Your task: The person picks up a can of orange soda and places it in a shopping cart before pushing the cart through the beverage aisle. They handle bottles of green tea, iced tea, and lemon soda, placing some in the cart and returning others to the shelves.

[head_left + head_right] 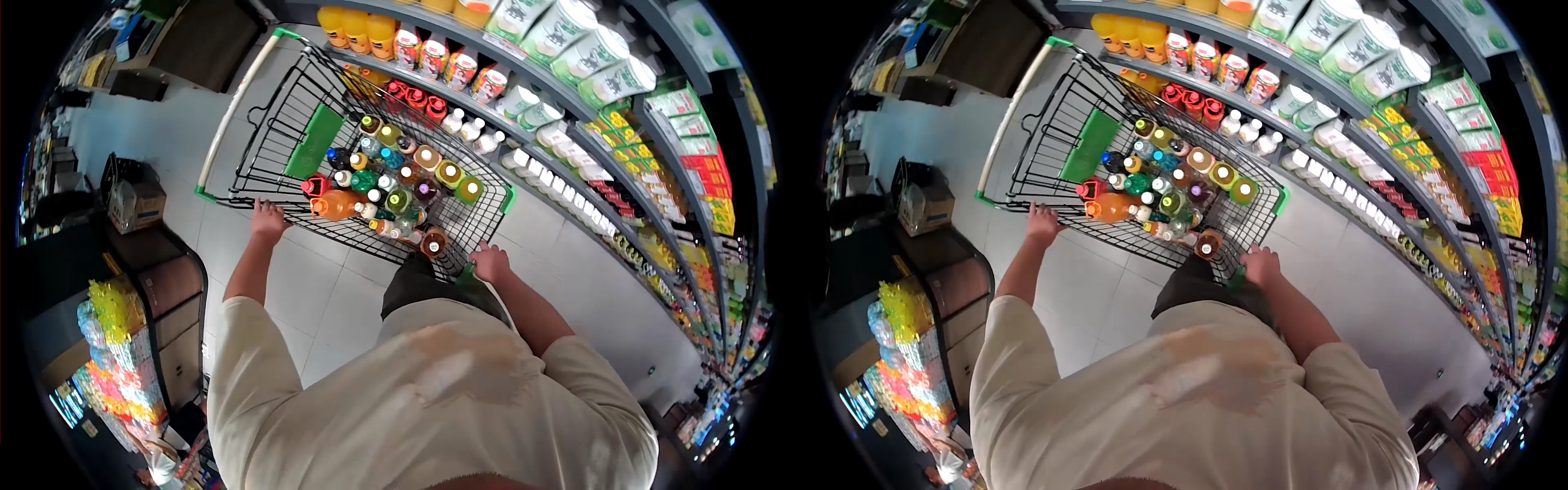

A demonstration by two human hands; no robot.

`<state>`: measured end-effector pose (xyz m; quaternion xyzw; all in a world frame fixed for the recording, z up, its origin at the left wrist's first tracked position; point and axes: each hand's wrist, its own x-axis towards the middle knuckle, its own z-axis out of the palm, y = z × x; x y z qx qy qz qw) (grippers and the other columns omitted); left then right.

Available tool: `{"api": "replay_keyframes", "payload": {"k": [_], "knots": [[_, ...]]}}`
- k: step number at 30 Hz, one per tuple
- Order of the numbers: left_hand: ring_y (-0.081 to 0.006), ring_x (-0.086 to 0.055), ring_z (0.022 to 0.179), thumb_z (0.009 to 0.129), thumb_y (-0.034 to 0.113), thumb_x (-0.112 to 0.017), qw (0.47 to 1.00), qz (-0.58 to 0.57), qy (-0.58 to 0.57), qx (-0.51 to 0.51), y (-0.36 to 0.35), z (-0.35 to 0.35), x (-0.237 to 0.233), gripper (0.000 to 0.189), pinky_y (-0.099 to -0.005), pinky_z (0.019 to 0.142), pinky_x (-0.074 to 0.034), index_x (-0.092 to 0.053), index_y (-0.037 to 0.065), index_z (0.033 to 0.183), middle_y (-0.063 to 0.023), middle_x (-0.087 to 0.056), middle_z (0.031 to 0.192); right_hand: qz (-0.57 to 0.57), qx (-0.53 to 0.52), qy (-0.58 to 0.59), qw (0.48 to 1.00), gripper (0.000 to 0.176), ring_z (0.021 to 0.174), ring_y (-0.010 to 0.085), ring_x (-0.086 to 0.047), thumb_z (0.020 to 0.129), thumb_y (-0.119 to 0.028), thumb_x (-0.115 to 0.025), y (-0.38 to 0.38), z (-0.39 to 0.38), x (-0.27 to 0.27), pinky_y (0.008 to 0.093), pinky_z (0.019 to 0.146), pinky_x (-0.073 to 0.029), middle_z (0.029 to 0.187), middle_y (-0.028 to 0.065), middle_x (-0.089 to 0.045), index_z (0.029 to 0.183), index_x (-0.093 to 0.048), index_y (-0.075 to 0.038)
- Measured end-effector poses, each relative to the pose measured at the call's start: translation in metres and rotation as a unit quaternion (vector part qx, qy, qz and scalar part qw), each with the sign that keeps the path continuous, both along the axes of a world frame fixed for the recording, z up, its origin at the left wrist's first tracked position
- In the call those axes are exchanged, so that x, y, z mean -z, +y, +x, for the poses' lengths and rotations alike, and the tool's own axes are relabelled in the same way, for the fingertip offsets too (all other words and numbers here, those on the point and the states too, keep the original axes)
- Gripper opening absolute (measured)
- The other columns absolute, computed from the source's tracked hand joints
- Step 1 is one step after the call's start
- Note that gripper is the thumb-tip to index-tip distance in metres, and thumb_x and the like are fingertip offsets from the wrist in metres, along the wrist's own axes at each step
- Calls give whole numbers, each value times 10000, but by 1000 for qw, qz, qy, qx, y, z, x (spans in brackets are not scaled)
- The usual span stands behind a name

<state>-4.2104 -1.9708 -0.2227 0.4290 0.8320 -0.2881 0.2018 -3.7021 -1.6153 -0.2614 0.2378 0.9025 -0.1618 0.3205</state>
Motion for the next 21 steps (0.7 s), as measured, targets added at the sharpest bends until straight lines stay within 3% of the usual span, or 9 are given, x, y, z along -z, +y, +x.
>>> {"api": "replay_keyframes", "payload": {"k": [2,3,5,13,16,20,21], "knots": [[-286,-432,1377,932,507,-592,999,-22,38,-2,0,9,23,566,-506,1223,-173,-612,52,1268,-121,-585,1374,-12,31,-6,999,212,1005,326,-614,756,-223,-653,-5,5,-8,456,823,-504,1117,79,-582,954,-715,-267],[-288,-473,1332,951,471,-575,996,65,60,-5,-11,12,34,505,-476,1223,-190,-634,54,1229,-112,-621,1308,-5,34,25,999,195,1008,324,-606,774,-214,-636,-7,7,-12,452,828,-501,1111,75,-580,946,-718,-254],[-288,-470,1336,955,456,-572,995,72,63,-12,-13,17,39,485,-475,1222,-192,-641,53,1216,-117,-622,1306,4,31,59,998,171,983,311,-596,796,-204,-610,-3,6,-21,441,807,-496,1084,50,-583,924,-717,-240],[-288,-463,1331,968,409,-556,993,37,68,-92,4,50,34,417,-483,1211,-201,-651,114,1248,-101,-613,1314,6,53,93,994,138,970,282,-587,788,-202,-615,2,38,-17,423,789,-485,1074,20,-593,883,-703,-250],[-289,-455,1324,965,375,-561,991,42,60,-114,9,73,28,386,-490,1212,-187,-651,118,1238,-100,-599,1305,7,49,71,996,237,1000,286,-588,763,-124,-645,7,53,-14,439,789,-505,1153,-5,-581,939,-701,-274],[-301,-468,1274,944,334,-582,989,81,63,-110,7,106,31,336,-511,1202,-191,-660,128,1198,-109,-602,1236,-4,71,74,995,204,1017,293,-585,787,-140,-647,13,82,-21,449,829,-497,1195,-4,-577,939,-701,-265],[-302,-469,1268,937,329,-590,987,91,60,-115,10,116,29,327,-511,1201,-193,-665,129,1186,-111,-602,1224,9,82,86,993,160,1010,289,-585,788,-157,-636,14,90,-20,446,830,-493,1146,-8,-579,898,-694,-259]]}}
